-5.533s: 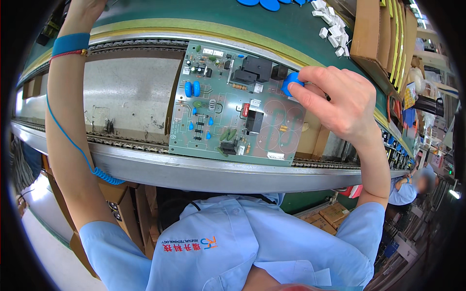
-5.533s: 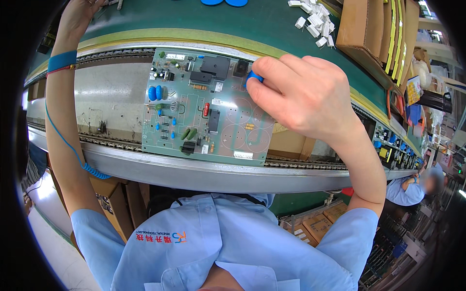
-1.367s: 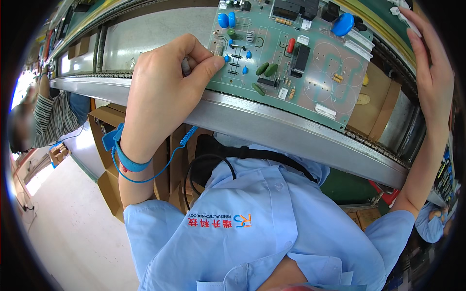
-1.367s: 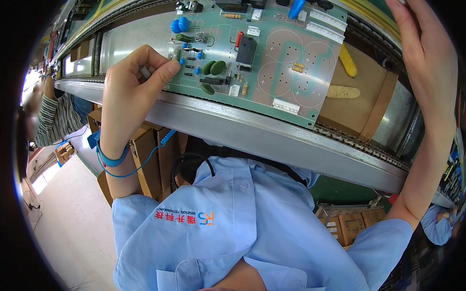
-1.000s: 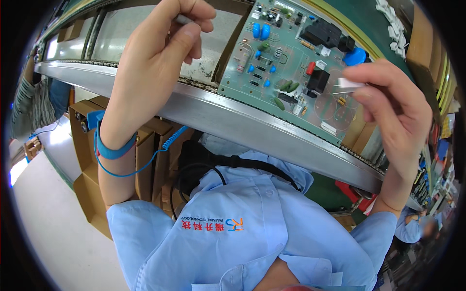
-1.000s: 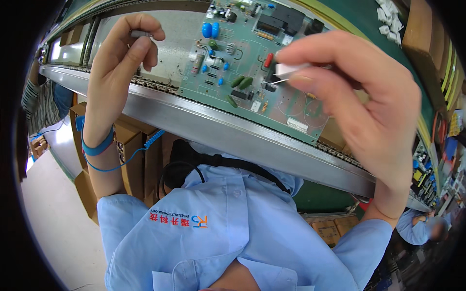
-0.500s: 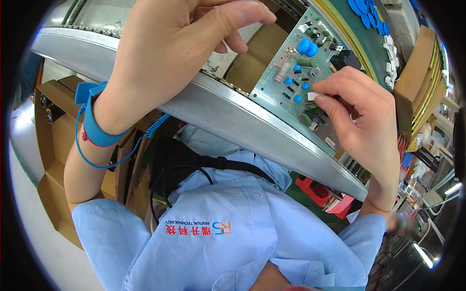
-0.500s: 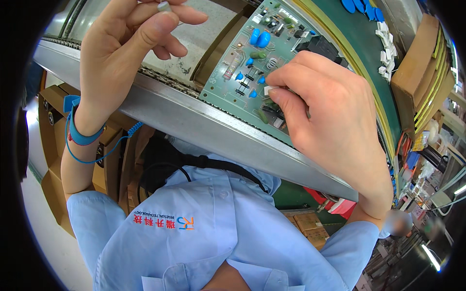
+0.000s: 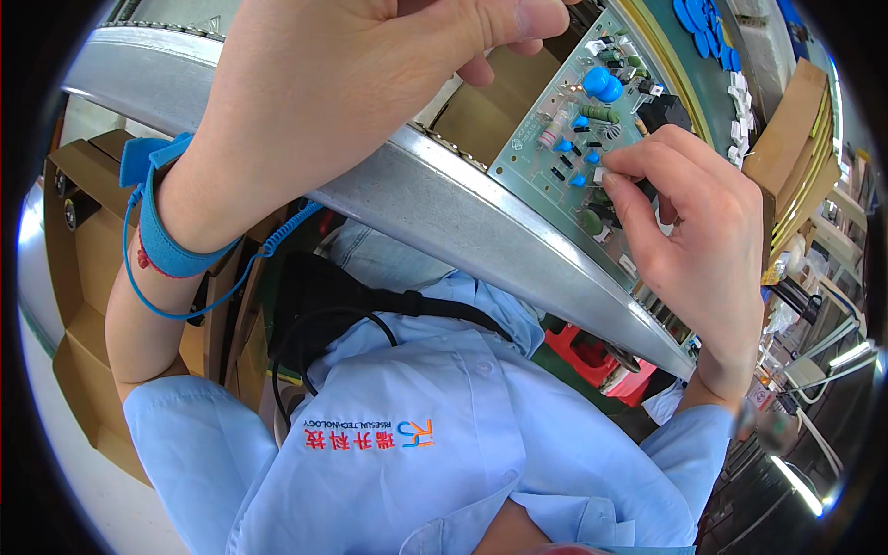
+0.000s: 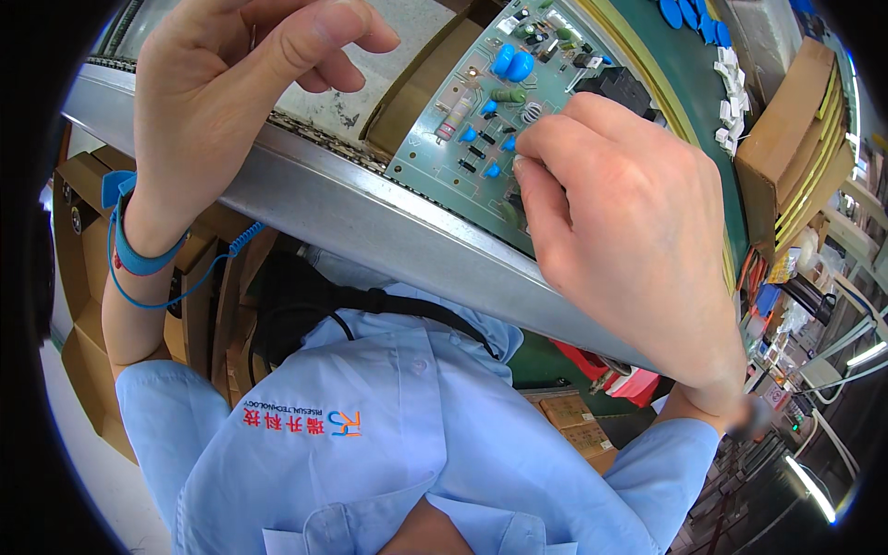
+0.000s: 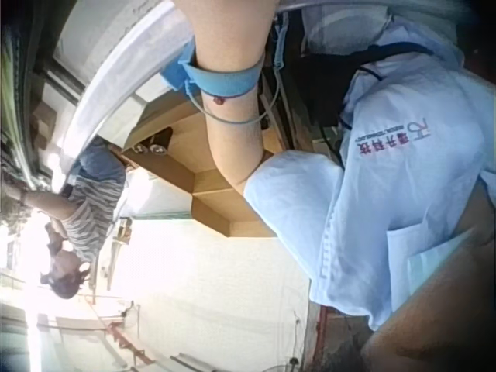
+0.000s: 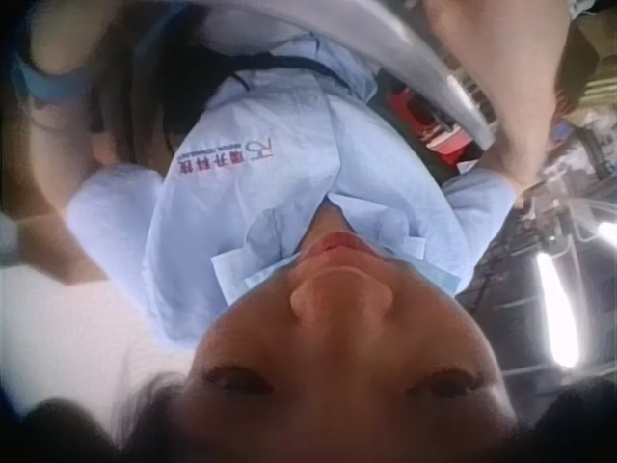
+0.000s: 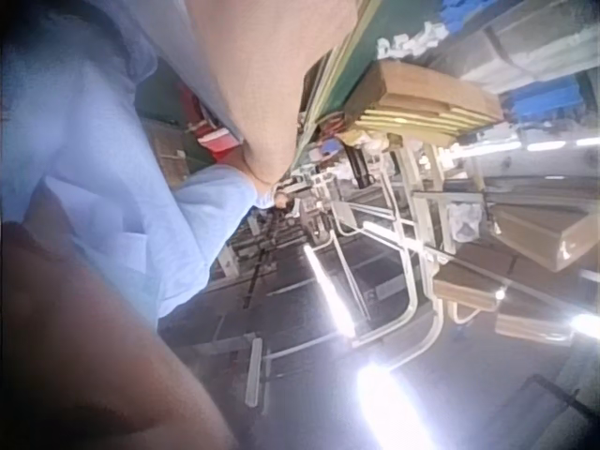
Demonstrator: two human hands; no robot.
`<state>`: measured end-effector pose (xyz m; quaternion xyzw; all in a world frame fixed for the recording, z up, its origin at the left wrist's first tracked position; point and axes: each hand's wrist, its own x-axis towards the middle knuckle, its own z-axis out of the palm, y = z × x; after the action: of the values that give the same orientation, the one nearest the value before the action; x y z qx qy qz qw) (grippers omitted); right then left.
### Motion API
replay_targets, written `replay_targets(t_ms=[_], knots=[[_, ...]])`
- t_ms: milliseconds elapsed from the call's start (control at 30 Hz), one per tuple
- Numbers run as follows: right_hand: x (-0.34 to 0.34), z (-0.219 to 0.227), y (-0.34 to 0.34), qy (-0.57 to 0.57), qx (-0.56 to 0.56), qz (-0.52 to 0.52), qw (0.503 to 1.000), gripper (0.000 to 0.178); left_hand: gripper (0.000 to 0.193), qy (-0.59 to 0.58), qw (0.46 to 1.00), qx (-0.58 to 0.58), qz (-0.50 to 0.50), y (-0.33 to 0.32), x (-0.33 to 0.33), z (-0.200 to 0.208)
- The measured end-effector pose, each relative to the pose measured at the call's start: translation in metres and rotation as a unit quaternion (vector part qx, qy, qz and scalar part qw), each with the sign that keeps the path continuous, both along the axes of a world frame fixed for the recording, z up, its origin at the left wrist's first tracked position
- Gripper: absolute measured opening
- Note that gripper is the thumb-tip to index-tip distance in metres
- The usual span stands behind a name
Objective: Manually place electronic components including capacitors and transformers onto a printed circuit board on an assembly line.
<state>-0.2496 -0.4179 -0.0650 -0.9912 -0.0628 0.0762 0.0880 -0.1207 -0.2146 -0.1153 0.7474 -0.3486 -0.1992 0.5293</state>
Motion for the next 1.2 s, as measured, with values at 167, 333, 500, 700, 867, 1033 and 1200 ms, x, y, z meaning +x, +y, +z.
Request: replay_targets(t_ms=[167, 333, 500, 700, 867, 1033, 1200], knots=[[-0.003, 0.000, 0.002, -0.008, -0.006, 0.006, 1.000, 0.008, 0.019, 0.003, 1.000, -0.004, -0.004, -0.001, 0.000, -0.001], [-0.006, -0.001, 0.006, -0.034, -0.037, 0.014, 0.999, 0.007, 0.019, 0.010, 1.000, -0.004, 0.002, 0.002, -0.002, 0.000], [-0.009, -0.002, 0.007, -0.044, -0.046, 0.013, 0.998, 0.008, 0.017, -0.038, 0.999, 0.001, -0.007, 0.000, -0.002, -0.006], [-0.012, -0.003, 0.006, -0.041, -0.015, 0.000, 0.999, 0.008, 0.015, -0.015, 1.000, -0.022, -0.008, -0.001, 0.000, -0.004], [-0.011, -0.004, 0.006, -0.037, 0.008, -0.013, 0.999, 0.009, 0.015, -0.019, 0.999, -0.031, -0.002, 0.002, -0.002, -0.005], [-0.009, -0.005, -0.004, -0.010, 0.033, 0.003, 0.999, 0.010, 0.017, -0.011, 0.999, -0.045, 0.000, -0.001, -0.003, -0.006], [-0.014, 0.013, -0.009, -0.018, 0.113, -0.072, 0.991, 0.017, 0.022, 0.014, 0.999, -0.045, -0.012, -0.001, -0.013, -0.015]])
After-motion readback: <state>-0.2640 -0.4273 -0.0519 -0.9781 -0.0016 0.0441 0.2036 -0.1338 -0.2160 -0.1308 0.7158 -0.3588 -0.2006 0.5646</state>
